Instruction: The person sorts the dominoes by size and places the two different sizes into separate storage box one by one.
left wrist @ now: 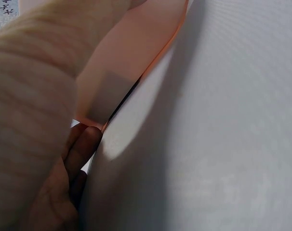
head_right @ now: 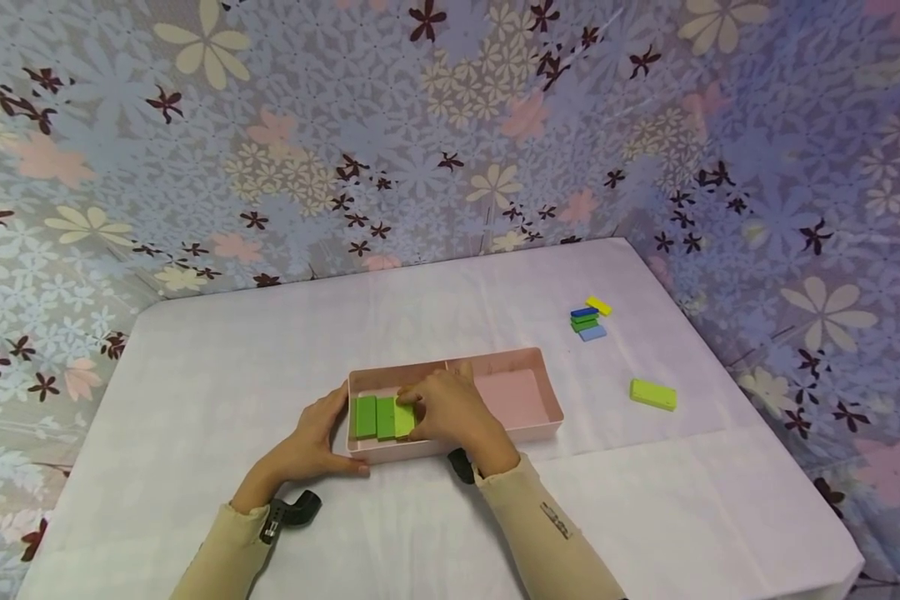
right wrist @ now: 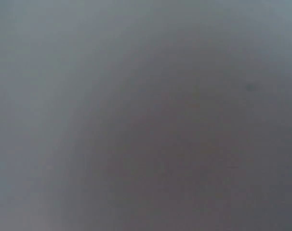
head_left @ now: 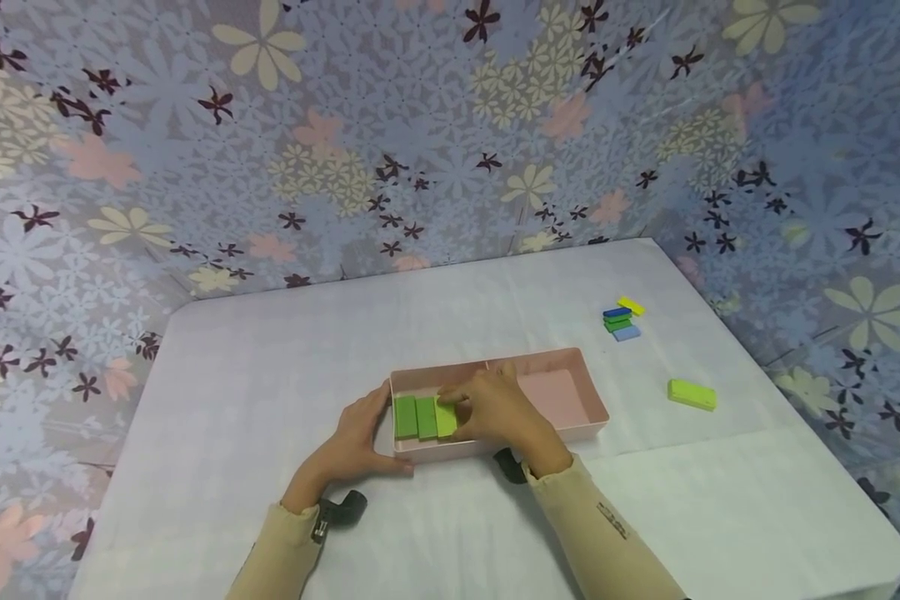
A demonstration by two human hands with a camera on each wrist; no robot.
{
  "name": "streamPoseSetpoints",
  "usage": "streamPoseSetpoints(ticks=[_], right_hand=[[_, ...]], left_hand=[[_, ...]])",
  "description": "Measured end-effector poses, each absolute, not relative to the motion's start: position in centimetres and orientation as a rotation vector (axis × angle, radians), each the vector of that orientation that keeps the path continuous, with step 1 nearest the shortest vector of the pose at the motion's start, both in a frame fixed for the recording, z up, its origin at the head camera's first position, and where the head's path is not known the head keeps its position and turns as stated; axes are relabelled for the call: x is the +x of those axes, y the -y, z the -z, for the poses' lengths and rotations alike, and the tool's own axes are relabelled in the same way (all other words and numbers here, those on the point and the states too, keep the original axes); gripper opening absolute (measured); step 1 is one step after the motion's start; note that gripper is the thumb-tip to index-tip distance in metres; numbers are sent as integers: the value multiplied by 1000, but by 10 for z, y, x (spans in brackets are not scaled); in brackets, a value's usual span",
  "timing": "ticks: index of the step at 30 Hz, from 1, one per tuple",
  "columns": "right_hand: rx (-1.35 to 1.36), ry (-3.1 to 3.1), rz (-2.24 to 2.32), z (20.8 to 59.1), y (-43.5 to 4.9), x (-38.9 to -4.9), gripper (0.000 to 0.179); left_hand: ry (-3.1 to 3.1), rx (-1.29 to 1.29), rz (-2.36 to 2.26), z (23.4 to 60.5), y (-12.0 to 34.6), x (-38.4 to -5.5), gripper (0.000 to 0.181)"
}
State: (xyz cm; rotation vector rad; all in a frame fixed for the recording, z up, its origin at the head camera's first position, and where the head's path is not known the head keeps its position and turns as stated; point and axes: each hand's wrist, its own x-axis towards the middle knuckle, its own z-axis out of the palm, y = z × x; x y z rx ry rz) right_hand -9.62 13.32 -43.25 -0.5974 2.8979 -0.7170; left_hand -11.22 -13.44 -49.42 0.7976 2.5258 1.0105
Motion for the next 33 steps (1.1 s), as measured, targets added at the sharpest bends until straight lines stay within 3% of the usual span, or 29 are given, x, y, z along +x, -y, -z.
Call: streamPoseSetpoints(ticks=[33], right_hand=[[-659,-2921,557,434,-124,-98,51]], left_hand=[[-2520,780,-1009,493,133,-111,138]])
